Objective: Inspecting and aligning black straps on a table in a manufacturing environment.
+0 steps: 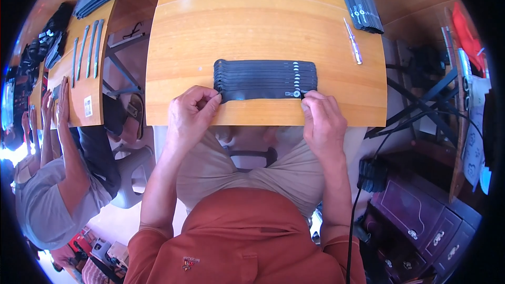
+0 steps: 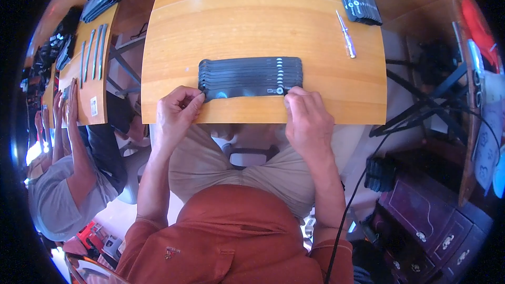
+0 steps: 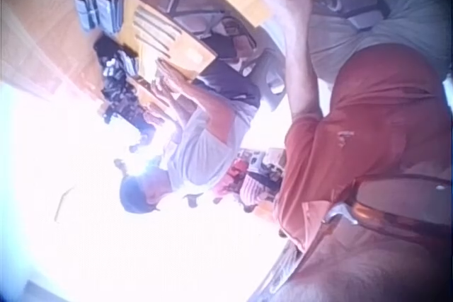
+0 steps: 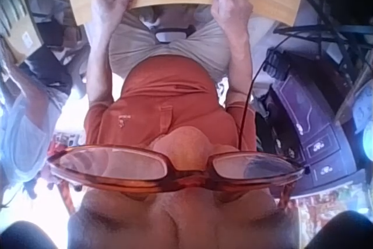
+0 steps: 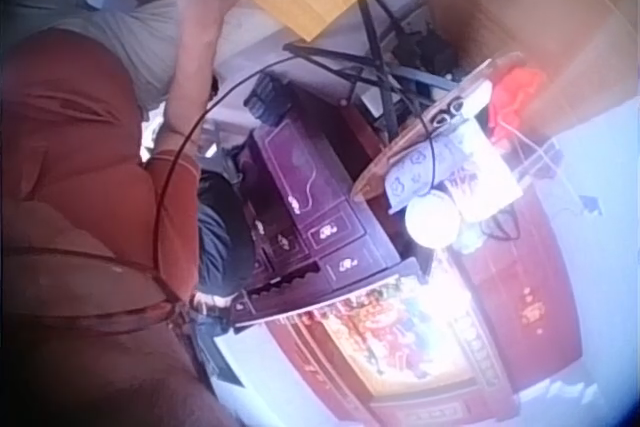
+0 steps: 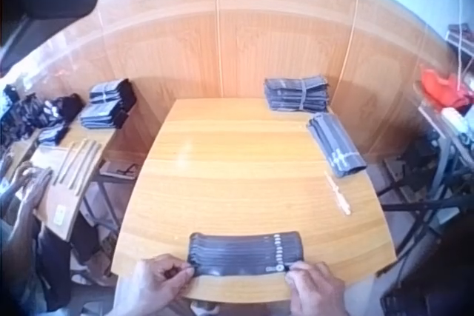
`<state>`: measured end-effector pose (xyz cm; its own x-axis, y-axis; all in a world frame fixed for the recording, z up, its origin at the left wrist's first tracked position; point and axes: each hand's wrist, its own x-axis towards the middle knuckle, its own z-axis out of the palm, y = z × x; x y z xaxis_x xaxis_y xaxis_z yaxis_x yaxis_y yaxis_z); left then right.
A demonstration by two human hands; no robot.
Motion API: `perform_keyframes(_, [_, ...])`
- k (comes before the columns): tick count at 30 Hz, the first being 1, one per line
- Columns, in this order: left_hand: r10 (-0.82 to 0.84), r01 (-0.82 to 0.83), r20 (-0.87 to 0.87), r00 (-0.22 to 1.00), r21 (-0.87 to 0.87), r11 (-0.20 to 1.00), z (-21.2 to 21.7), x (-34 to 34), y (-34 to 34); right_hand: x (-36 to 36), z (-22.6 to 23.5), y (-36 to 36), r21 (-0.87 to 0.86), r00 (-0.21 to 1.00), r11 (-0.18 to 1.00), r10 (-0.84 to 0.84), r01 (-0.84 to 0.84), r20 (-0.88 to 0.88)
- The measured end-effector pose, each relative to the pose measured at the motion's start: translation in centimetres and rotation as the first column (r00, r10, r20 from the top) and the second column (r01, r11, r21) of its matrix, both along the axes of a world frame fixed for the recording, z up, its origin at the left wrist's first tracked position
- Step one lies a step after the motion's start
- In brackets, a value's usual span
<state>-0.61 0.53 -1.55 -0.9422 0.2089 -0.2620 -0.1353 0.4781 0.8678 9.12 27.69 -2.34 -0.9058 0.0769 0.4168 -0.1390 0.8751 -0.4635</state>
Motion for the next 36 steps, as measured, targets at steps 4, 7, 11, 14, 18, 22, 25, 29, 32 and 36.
perform_keyframes(4, [-0.096, 0.079, -0.252, 0.963, -0.074, 0.994, -0.3, 0.5, -0.1, 0.2, 0.2, -0.6, 0.162, 1.000, 0.987, -0.009, 0.007, 0.011])
perform_keyframes(7, [-0.130, 0.093, -0.347, 0.929, -0.120, 0.988, -0.1, 0.7, 0.0, 0.2, 0.4, -0.9, 0.202, 1.000, 0.979, -0.011, 0.006, 0.025])
perform_keyframes(11, [-0.172, 0.112, -0.455, 0.874, -0.157, 0.981, 0.5, 1.2, 0.5, 0.1, 0.9, -1.2, 0.223, 0.997, 0.975, -0.037, 0.021, 0.068])
perform_keyframes(14, [-0.173, 0.122, -0.459, 0.872, -0.138, 0.983, 0.3, 1.3, 0.4, 0.1, 1.8, -1.4, 0.173, 0.993, 0.985, -0.035, 0.016, 0.109])
perform_keyframes(18, [-0.183, 0.125, -0.464, 0.866, -0.154, 0.980, 0.5, 1.5, 0.5, -0.5, 2.1, -1.0, 0.161, 0.990, 0.987, -0.030, 0.008, 0.137])
perform_keyframes(22, [-0.206, 0.130, -0.545, 0.813, -0.175, 0.976, 0.0, 1.8, 0.7, -0.7, 2.2, -1.3, 0.181, 0.983, 0.983, -0.049, 0.016, 0.176])
perform_keyframes(25, [-0.170, 0.107, -0.526, 0.833, -0.147, 0.983, -0.2, 1.8, 0.5, -1.1, 2.6, -2.2, 0.322, 0.997, 0.946, -0.043, 0.022, 0.058])
perform_keyframes(29, [-0.052, 0.050, -0.366, 0.929, -0.016, 0.999, -0.5, 1.2, 0.4, -1.4, 3.4, -6.2, 0.183, 0.997, 0.981, 0.071, -0.065, -0.029])
perform_keyframes(32, [-0.047, 0.046, -0.237, 0.970, -0.008, 0.999, 0.1, 0.9, 0.3, -2.6, 2.2, -9.6, 0.072, 0.984, 0.982, 0.176, -0.175, -0.001])
perform_keyframes(36, [-0.040, 0.050, -0.108, 0.993, 0.091, 0.995, 0.2, 0.3, 0.1, -3.8, 0.2, -11.0, 0.044, 0.984, 0.983, 0.178, -0.179, 0.014])
